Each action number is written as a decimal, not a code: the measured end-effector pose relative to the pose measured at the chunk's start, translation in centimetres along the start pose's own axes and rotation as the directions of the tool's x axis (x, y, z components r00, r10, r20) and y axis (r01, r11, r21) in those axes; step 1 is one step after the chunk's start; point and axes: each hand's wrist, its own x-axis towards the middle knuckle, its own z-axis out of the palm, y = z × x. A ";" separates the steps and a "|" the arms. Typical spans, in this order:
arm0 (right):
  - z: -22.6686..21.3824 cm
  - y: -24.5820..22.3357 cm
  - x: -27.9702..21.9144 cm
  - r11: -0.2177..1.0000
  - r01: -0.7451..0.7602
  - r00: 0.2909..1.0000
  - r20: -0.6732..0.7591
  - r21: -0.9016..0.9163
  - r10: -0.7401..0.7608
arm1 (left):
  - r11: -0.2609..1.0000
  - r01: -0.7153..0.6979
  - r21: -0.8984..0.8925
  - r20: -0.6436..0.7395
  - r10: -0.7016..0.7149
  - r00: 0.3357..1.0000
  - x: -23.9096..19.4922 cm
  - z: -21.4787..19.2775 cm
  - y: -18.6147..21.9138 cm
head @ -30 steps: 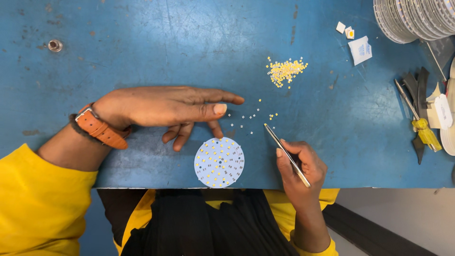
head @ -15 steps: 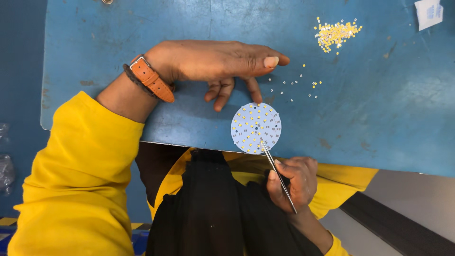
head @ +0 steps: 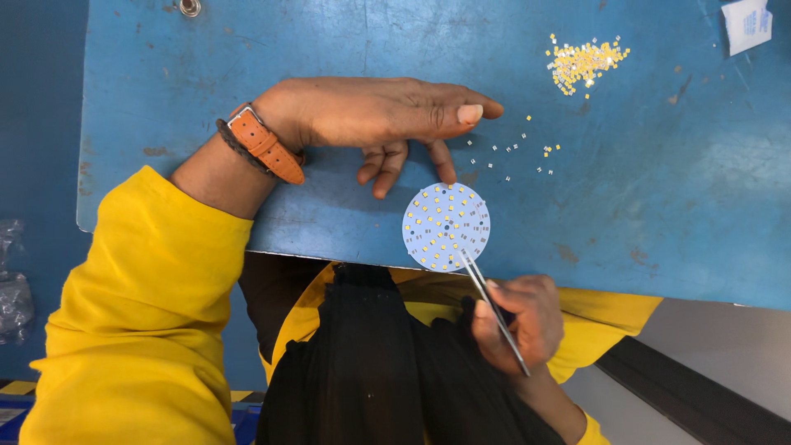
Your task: The person retrieves a circular LED board from a storage bin and places it on a blue workbench. Using tweezers, they pick up small yellow LED components from a pile and place them one by one into designated spots on the board.
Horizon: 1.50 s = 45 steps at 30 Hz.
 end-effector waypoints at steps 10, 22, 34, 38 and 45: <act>0.8 0.1 0.9 0.999 0.039 0.999 0.023 -0.026 -0.039 | 0.999 0.054 -0.008 0.002 -0.054 0.999 -0.1 0.1 0.2; 0.8 0.0 1.0 0.997 0.059 0.998 0.026 -0.042 -0.058 | 1.000 0.020 -0.001 0.010 -0.020 1.000 0.0 0.1 0.3; -4.5 5.1 6.7 0.884 -0.459 0.886 -0.026 0.089 0.463 | 0.977 0.194 -0.089 0.050 -0.190 0.980 0.4 -0.4 0.8; -4.8 7.0 7.7 0.864 -0.501 0.865 0.015 0.047 0.501 | 0.962 0.251 -0.111 0.037 -0.249 0.968 0.6 -0.3 0.5; -4.0 6.4 7.9 0.936 -0.350 0.937 0.029 0.047 0.349 | 0.975 0.133 -0.178 0.060 -0.124 0.990 0.5 -0.5 -0.5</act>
